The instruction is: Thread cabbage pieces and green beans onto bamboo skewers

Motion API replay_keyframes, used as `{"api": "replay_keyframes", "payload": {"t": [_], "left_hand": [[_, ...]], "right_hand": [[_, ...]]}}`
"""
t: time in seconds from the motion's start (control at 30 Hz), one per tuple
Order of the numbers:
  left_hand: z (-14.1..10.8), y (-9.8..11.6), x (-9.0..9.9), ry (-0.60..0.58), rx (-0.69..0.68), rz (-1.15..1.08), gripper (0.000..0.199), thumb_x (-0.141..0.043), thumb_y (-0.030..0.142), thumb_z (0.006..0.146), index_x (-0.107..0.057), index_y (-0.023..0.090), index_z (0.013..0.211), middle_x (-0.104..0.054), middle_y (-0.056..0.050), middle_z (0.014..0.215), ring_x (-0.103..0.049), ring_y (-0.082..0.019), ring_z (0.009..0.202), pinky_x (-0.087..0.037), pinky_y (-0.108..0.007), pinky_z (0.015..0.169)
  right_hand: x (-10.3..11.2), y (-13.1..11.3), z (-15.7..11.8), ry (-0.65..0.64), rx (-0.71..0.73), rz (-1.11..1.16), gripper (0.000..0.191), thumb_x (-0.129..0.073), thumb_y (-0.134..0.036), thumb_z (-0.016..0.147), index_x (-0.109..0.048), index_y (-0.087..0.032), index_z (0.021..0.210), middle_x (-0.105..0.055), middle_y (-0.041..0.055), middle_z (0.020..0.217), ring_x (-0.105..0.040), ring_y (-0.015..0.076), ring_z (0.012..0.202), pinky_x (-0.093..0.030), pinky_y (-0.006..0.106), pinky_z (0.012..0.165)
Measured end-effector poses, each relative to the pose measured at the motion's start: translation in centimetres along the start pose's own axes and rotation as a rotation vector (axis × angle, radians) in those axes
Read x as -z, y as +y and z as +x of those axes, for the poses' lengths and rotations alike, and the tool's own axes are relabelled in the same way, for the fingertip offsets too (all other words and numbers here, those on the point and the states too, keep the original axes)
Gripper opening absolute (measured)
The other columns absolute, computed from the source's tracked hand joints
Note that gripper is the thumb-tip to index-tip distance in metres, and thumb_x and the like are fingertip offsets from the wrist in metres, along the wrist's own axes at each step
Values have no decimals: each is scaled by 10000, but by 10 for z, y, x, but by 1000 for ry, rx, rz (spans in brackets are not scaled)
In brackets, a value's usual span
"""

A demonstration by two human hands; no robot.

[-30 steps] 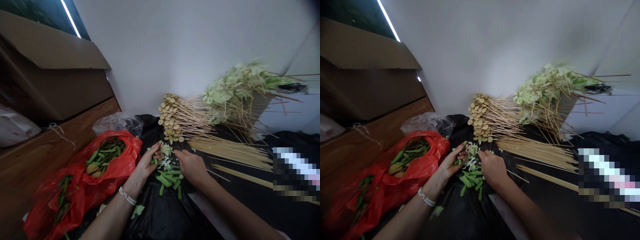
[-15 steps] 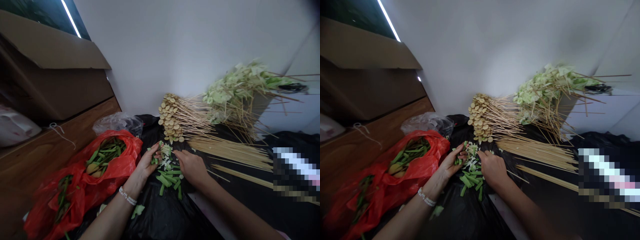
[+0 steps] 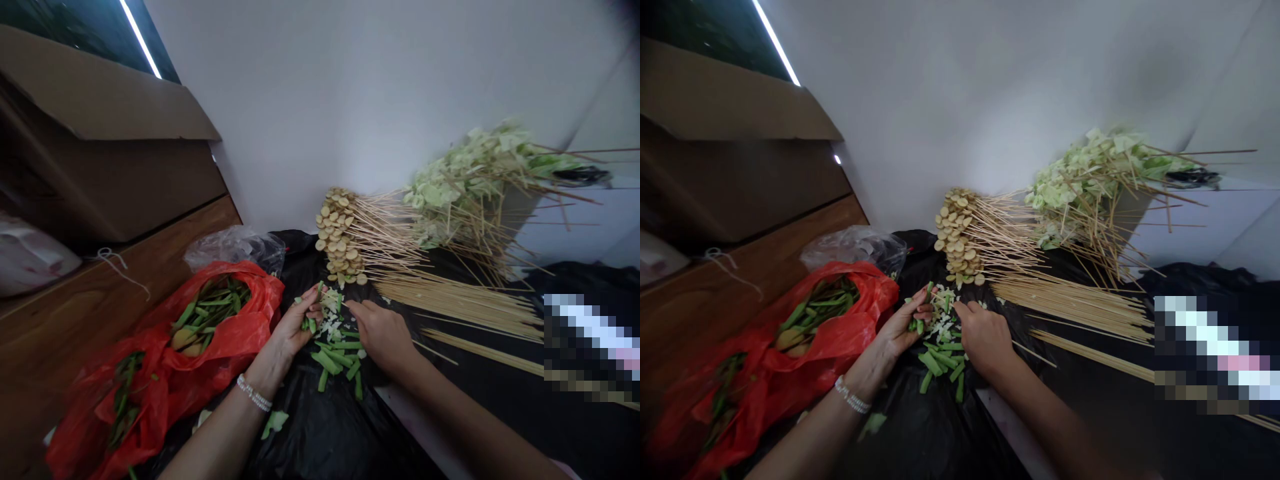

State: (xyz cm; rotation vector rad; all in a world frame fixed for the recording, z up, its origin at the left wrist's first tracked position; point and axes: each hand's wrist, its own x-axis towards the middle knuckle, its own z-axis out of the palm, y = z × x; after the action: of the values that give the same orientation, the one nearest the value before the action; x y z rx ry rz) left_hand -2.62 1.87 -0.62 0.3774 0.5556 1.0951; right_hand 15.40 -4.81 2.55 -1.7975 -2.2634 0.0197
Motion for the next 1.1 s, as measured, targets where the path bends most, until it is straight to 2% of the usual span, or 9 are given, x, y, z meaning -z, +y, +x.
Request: {"api": "replay_keyframes", "payload": {"t": [0.23, 0.43, 0.7, 0.93, 1.1], "left_hand": [[-1, -3, 2, -14, 59, -33, 207, -686, 56, 765, -634, 123, 954, -636, -41, 955, -465, 16, 491, -378, -74, 385], [-2, -4, 0, -15, 111, -72, 183, -688, 60, 767, -601, 111, 920, -567, -5, 788, -467, 1, 504, -348, -67, 383], [-7, -18, -5, -22, 88, 102, 237, -799, 92, 648, -615, 112, 796, -447, 58, 619, -415, -1, 465, -326, -80, 385], [-7, -13, -10, 0, -7, 140, 320, -843, 148, 597, -641, 100, 841, -472, 54, 640, -403, 7, 479, -272, -71, 381], [-8, -15, -10, -27, -46, 278, 285, -848, 185, 591, -622, 99, 743, -440, 65, 588, -335, 8, 449, -257, -92, 390]], "right_hand": [[-2, 0, -1, 26, 15, 9, 339, -375, -160, 923, -587, -274, 1161, -644, 15, 910, -627, 145, 759, -333, 249, 563], [-4, 1, -2, 42, 31, 63, 351, -356, -149, 926, -584, -260, 1168, -654, 21, 944, -628, 141, 800, -353, 237, 597], [-9, -3, 0, 51, 44, 124, 344, -322, -173, 950, -581, -242, 1166, -661, 34, 997, -627, 149, 880, -390, 235, 680], [-14, 1, 2, 73, 21, 148, 305, -312, -238, 984, -608, -224, 1060, -670, 36, 994, -626, 153, 901, -389, 233, 690], [-16, 1, 1, 109, 45, 174, 287, -319, -233, 982, -605, -224, 1003, -672, 31, 955, -626, 147, 875, -371, 226, 678]]}}
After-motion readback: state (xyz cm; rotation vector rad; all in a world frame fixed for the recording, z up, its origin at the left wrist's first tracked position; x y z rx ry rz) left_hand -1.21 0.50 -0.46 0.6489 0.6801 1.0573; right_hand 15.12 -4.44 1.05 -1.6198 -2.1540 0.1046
